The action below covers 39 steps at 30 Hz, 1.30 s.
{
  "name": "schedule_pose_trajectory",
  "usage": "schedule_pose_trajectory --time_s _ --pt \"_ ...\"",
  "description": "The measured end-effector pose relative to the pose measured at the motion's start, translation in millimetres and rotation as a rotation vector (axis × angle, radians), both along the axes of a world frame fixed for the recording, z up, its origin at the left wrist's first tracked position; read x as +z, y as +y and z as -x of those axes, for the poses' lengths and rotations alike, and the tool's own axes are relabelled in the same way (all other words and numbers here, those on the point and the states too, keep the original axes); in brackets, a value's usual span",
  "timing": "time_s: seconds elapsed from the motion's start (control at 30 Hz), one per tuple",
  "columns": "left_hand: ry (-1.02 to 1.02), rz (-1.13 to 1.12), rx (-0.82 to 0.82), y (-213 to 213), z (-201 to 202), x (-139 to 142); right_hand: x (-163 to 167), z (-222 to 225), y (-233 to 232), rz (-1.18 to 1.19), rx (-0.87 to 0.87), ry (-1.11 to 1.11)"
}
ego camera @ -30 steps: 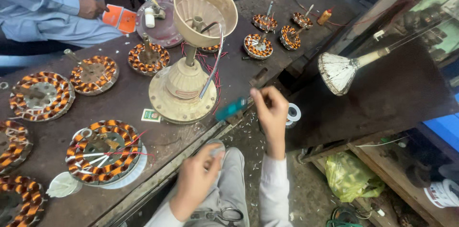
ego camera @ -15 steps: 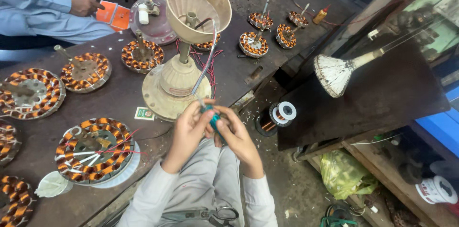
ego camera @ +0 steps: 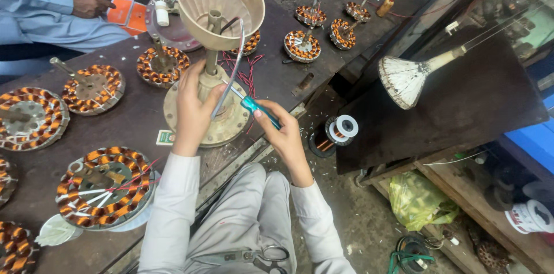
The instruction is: The person sits on the floor and works on electric motor components, using a screwdriver to adjust internal wiring and a small metal tool to manipulate connections within a motor housing. They handle copper-wound stators and a beige motor casing throughout the process.
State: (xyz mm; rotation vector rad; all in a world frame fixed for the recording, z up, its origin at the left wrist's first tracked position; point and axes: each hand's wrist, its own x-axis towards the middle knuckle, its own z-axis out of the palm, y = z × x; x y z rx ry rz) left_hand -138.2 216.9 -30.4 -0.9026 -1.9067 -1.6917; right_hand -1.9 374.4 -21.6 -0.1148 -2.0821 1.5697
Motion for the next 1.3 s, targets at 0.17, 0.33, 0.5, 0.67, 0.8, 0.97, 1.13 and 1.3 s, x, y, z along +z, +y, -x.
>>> schedule_pose_trajectory --time_s 0.17,0.33,0.5,0.67,0.8,0.97,1.13,1.3 --pt "-0.001 0.004 -0.04 -4 3 -2 13 -2 -1 -0.068 0.001 -0.015" --pt "-0.008 -0.02 -0.042 -3 1 -1 15 -6 -14 -0.148 -0.14 -0.082" --pt "0.007 -0.011 -0.034 -3 4 -4 18 -4 -4 -0.214 -0.054 0.007" --pt "0.009 -0.003 -0.034 -3 7 -6 29 9 15 -0.056 0.188 -0.07" --pt "-0.02 0.005 -0.008 -3 9 -8 34 14 11 -0.382 0.126 -0.038" --pt "0.005 0.0 -0.016 -2 13 -13 43 11 15 -0.937 0.008 0.159" --pt "0.071 0.039 -0.021 -1 16 -16 37 21 16 -0.246 0.119 -0.277" --pt "0.127 0.153 0.069 0 13 -13 37 39 23 -0.176 0.399 -0.36"
